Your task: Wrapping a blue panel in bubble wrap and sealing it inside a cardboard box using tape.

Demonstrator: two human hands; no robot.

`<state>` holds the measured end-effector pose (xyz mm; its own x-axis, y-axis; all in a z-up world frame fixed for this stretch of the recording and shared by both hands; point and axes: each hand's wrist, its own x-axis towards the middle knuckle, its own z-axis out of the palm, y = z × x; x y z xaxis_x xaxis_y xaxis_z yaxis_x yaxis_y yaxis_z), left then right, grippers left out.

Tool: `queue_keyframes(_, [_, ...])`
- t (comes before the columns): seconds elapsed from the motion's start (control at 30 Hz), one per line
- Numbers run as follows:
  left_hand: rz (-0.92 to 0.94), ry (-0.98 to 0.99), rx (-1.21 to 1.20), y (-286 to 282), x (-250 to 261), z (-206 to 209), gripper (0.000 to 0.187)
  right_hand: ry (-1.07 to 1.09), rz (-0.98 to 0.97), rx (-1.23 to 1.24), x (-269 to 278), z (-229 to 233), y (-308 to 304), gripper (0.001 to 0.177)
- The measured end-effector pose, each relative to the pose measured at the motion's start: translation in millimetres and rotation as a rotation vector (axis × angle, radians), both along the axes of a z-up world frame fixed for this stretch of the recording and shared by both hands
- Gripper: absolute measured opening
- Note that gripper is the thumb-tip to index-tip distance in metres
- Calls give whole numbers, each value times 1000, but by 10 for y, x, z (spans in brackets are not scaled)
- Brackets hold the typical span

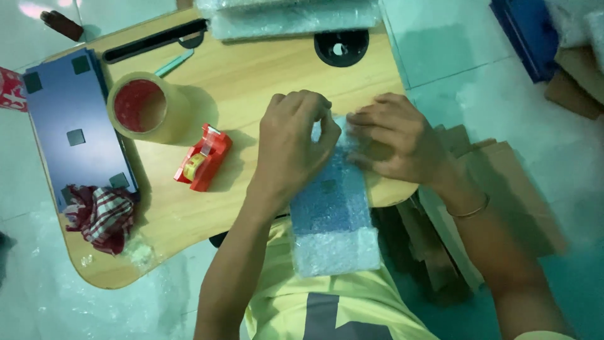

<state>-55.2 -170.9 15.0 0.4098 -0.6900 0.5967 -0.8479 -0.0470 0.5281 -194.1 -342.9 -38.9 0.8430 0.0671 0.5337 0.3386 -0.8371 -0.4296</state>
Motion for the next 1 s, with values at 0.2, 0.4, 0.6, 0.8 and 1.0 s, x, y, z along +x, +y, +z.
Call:
queue_keyframes(0.2, [-120,-250,139,50,-119,-158,11,-4,-40,5,-12,-11,15,38])
queue_keyframes(0.4, [-132,-356,217,156,-253,-137,4,7,-31,19,-32,-53,-20,33])
queue_keyframes(0.6, [-148,-277,242,236,-258,-149,5,34,-35,25,-35,-61,-31,35])
queue_keyframes(0.8, [-117,-218,256,291,-315,-258,6,45,-46,-185,-30,19,0,27])
queue_keyframes(1.0, [-64,-292,262,355,-403,-322,5,57,-40,-289,-21,8,-18,24])
